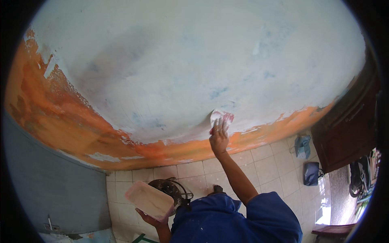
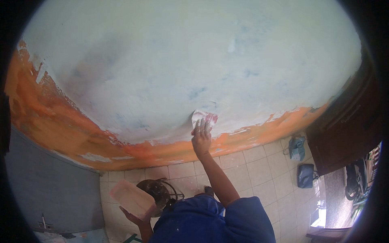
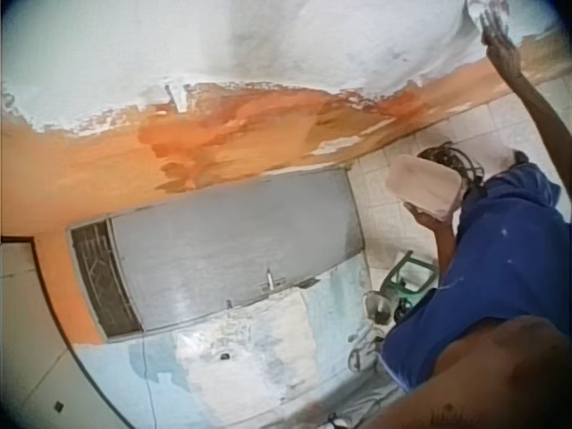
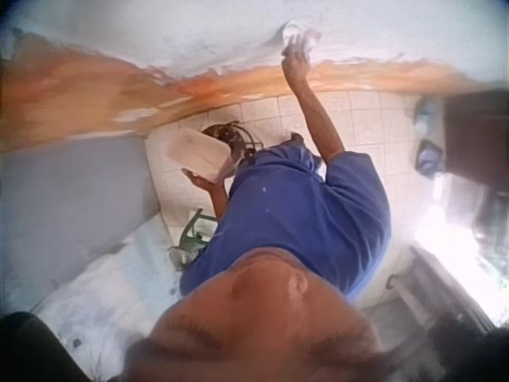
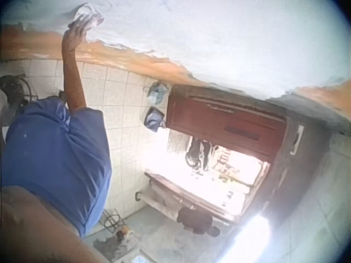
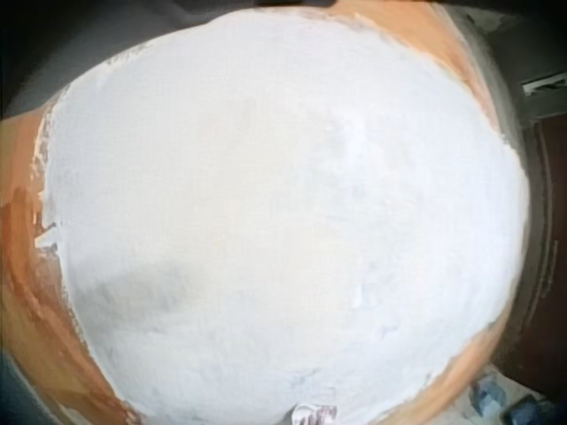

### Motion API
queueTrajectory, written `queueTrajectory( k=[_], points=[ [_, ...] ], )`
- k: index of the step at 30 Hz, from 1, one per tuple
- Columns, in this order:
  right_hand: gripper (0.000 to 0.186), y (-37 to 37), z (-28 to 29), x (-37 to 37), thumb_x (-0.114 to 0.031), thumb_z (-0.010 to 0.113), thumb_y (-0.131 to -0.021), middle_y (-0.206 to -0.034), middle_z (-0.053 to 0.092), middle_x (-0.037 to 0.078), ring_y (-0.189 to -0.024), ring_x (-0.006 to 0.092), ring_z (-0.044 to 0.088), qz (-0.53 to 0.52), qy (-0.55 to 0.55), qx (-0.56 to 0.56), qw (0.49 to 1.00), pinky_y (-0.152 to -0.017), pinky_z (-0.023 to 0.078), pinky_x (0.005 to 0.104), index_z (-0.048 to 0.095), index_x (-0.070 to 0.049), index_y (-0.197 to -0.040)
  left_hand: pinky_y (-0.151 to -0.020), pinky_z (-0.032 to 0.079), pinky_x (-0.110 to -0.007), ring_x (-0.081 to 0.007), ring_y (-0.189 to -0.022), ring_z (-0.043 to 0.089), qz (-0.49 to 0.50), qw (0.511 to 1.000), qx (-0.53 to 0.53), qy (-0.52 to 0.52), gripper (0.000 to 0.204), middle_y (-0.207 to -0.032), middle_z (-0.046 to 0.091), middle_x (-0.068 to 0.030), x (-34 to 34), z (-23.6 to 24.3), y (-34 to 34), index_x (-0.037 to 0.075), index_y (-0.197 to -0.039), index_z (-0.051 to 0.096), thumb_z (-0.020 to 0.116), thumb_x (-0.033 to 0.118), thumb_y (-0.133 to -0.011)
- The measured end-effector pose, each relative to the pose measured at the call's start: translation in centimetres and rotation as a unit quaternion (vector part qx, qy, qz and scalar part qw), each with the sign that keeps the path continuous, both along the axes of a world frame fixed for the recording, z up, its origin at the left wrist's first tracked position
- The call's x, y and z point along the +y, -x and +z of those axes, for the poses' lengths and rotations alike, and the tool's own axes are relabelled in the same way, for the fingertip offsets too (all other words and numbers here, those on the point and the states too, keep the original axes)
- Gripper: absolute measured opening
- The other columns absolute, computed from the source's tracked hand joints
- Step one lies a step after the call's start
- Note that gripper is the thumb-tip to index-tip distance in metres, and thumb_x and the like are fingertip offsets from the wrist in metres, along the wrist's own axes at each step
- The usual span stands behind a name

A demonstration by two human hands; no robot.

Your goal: The person applies white plaster to a textured orange wall using a putty knife and then scrapes the excess off into a plastic container.

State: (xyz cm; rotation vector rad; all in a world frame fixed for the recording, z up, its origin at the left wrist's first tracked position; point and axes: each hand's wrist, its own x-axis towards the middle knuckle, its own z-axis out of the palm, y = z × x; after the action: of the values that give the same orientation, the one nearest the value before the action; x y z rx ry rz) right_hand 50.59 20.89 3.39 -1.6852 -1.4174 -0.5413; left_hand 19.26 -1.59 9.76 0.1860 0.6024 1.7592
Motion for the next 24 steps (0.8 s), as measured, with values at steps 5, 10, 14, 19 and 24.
queueTrajectory(
  k=[5, 10, 14, 19, 24],
  points=[
    [0.052, 2.0, -3.6, -3.7, 0.004, 0.057, -0.073, -0.125, 0.056, 0.018, -0.115, 0.0323, 0.056, 0.087, 0.079, 0.01, 0.993, -0.089, 0.049, 0.0398, 0.054, -0.002, -0.124, -0.098, 0.041, -0.053, -0.0345, -0.121, 0.046, 0.031, 0.989, 0.136, 0.038, 0.067, -0.137, 0.042, -0.012, 0.7, 0.0, 0.2, 0.013, -0.141, 0.031, 0.035, 0.058, -0.092],
    [0.055, 0.8, 1.7, -6.9, 0.008, 0.058, -0.07, -0.128, 0.054, 0.016, -0.121, 0.0292, 0.051, 0.112, 0.026, 0.03, 0.993, -0.097, 0.043, 0.0452, 0.055, -0.005, -0.124, -0.098, 0.041, -0.053, -0.0351, -0.121, 0.046, -0.019, 0.998, -0.049, -0.026, 0.068, -0.138, 0.041, -0.0133, 2.0, -0.6, 1.1, 0.013, -0.142, 0.029, 0.038, 0.058, -0.091],
    [0.047, -1.2, 11.2, -4.5, 0.01, 0.05, -0.076, -0.123, 0.058, 0.018, -0.116, 0.0336, 0.054, 0.026, -0.095, -0.041, 0.994, -0.092, 0.049, 0.0396, 0.057, 0.0, -0.121, -0.099, 0.04, -0.054, -0.0355, -0.122, 0.045, -0.033, 0.998, -0.052, -0.025, 0.068, -0.139, 0.04, -0.0133, 2.3, -1.2, 0.7, 0.015, -0.142, 0.03, 0.039, 0.059, -0.091],
    [0.046, -0.9, 11.8, 0.0, 0.005, 0.057, -0.077, -0.122, 0.059, 0.016, -0.114, 0.0333, 0.056, -0.027, -0.121, -0.08, 0.989, -0.086, 0.051, 0.0334, 0.059, -0.005, -0.121, -0.1, 0.039, -0.054, -0.0358, -0.122, 0.045, -0.035, 0.998, -0.04, -0.021, 0.069, -0.139, 0.04, -0.0131, 2.3, -1.8, 0.5, 0.015, -0.142, 0.03, 0.038, 0.059, -0.091],
    [0.046, 2.0, 0.6, -1.8, 0.005, 0.059, -0.071, -0.118, 0.062, 0.015, -0.107, 0.0302, 0.061, 0.014, 0.004, -0.084, 0.996, -0.083, 0.052, 0.0416, 0.061, -0.005, -0.116, -0.099, 0.039, -0.054, -0.0354, -0.122, 0.045, -0.05, 0.997, -0.04, -0.036, 0.068, -0.139, 0.04, -0.0125, 2.3, -2.2, 0.7, 0.015, -0.142, 0.03, 0.037, 0.06, -0.091]
  ],
)
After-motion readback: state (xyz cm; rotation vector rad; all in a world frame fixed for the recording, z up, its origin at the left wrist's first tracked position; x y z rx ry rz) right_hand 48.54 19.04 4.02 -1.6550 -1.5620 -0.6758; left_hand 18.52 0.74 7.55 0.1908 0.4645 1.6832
